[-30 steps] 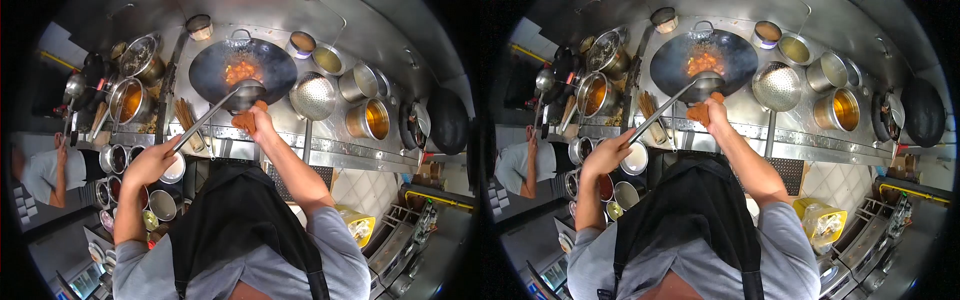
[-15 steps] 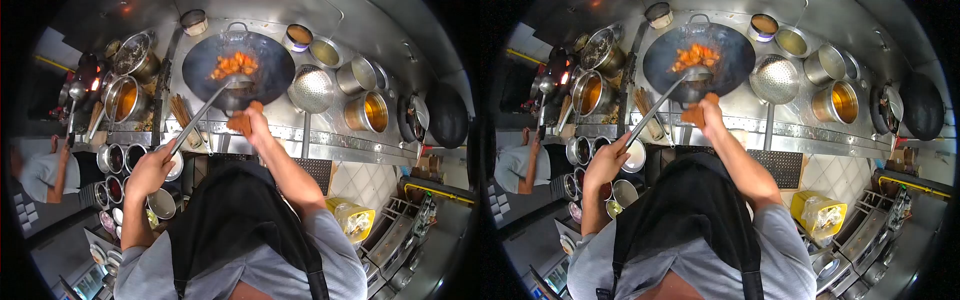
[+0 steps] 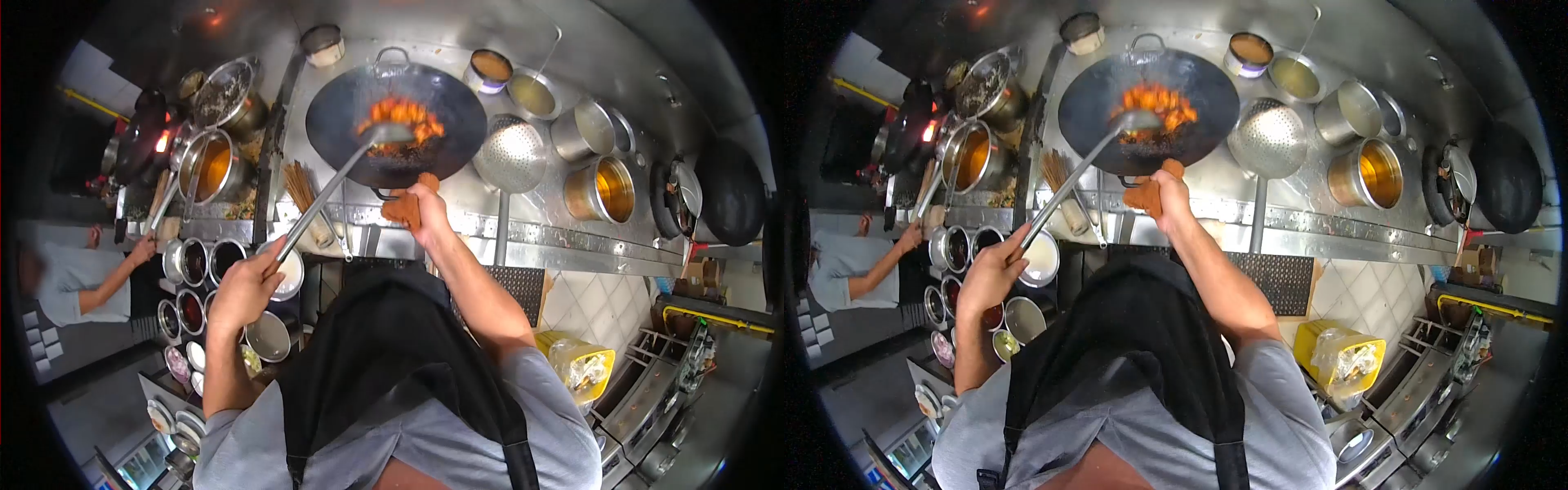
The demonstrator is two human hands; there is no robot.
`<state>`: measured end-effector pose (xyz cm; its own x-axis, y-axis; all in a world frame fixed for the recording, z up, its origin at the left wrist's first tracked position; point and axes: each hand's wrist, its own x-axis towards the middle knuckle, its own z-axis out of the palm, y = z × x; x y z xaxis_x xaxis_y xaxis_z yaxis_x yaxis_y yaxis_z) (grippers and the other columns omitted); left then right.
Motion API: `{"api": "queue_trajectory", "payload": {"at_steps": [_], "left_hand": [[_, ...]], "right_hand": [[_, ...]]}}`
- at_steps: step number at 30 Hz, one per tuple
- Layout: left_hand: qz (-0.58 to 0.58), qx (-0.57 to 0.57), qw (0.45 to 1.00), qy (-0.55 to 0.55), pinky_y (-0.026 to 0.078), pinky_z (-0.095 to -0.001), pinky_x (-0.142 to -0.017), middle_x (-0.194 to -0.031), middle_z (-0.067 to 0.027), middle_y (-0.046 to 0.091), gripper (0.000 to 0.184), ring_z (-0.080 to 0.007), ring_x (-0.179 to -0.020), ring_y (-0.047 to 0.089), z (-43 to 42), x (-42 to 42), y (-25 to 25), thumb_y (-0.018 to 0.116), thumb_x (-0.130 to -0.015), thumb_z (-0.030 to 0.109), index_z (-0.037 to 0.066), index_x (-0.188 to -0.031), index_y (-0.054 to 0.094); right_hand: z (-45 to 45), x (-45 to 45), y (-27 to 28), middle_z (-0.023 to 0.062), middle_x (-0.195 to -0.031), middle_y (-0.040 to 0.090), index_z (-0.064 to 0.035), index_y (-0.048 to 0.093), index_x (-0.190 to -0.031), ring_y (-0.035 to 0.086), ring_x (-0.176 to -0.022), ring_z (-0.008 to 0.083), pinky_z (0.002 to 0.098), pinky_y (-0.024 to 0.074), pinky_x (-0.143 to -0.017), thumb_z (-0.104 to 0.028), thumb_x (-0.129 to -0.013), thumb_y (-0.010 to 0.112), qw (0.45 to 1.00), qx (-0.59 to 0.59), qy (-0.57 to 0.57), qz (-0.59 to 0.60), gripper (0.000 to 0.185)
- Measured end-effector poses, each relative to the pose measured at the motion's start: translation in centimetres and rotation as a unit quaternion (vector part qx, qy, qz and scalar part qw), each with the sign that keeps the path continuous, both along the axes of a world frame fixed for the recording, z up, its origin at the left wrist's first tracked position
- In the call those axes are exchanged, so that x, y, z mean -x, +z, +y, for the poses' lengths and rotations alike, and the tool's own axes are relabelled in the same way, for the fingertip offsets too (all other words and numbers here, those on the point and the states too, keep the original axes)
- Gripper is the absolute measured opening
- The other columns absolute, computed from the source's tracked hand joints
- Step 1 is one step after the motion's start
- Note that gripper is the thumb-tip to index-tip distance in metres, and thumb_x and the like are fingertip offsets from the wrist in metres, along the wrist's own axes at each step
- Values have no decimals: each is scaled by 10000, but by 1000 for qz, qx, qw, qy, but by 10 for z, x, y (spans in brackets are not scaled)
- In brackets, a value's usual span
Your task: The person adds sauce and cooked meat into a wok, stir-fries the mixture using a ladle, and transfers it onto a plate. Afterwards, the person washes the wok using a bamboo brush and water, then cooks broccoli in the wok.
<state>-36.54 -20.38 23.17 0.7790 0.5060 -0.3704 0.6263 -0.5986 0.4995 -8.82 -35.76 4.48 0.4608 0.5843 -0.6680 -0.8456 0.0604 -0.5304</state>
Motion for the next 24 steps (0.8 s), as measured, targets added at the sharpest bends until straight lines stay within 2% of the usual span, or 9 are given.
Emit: {"api": "queue_trajectory", "payload": {"at_steps": [2,4,6,12,14,16,20,21,24], "left_hand": [[65,6,998,-21,520,-397,-788,-921,-228,663,603,-398,-875,660,9,-5,11,703,-850,71,128,-1424,529],[47,-31,998,-34,526,-426,-809,-957,-223,687,598,-406,-906,662,20,-11,-10,697,-851,96,104,-1422,521],[-4,-91,994,-52,528,-448,-825,-987,-223,698,584,-417,-925,662,31,-23,-48,685,-865,126,86,-1422,514],[-96,-58,993,47,516,-518,-875,-1010,-262,693,585,-447,-953,663,49,-119,-185,614,-902,194,70,-1455,466],[-87,-28,994,58,514,-528,-871,-995,-268,692,594,-450,-944,663,38,-137,-182,609,-899,199,61,-1457,460],[-69,-60,996,19,517,-525,-864,-988,-263,694,595,-439,-948,668,48,-133,-180,624,-880,187,130,-1456,485],[-19,-148,987,-52,525,-515,-852,-997,-242,699,562,-414,-943,675,70,-91,-116,614,-874,157,231,-1427,539],[4,-171,983,-70,538,-511,-812,-1039,-212,706,546,-398,-901,689,67,-86,-95,615,-877,149,197,-1418,550],[-7,-214,972,-97,553,-493,-746,-1043,-197,709,560,-392,-806,695,61,-56,-85,632,-879,153,159,-1431,533]], "right_hand": [[19,-17,-17,189,-962,673,43,614,-1072,681,-775,301,364,484,-478,-226,-905,484,1000,-2,-18,-20,342],[32,-32,-44,187,-952,676,47,616,-1081,680,-754,289,346,454,-429,-242,-906,482,999,-2,-8,-33,363],[40,-43,-69,185,-946,679,55,615,-1090,681,-759,281,337,445,-414,-251,-904,484,999,2,28,-38,381],[44,-57,-89,183,-953,700,20,629,-1115,675,-707,251,325,442,-428,-286,-913,460,993,15,84,-85,403],[44,-61,-98,174,-956,703,12,633,-1114,683,-725,248,320,447,-430,-287,-911,468,992,8,94,-82,397],[42,-61,-91,165,-968,704,3,638,-1112,688,-746,246,318,451,-429,-287,-913,476,992,5,99,-84,387],[42,-54,-73,118,-1018,700,-29,608,-1134,681,-770,250,329,452,-418,-278,-908,500,996,20,49,-78,354],[41,-57,-72,116,-1022,699,-38,597,-1140,680,-770,249,328,450,-418,-275,-907,502,995,19,67,-76,346],[33,-60,-76,111,-1035,694,-60,572,-1150,681,-779,248,327,445,-417,-260,-902,504,994,27,85,-62,326]]}}
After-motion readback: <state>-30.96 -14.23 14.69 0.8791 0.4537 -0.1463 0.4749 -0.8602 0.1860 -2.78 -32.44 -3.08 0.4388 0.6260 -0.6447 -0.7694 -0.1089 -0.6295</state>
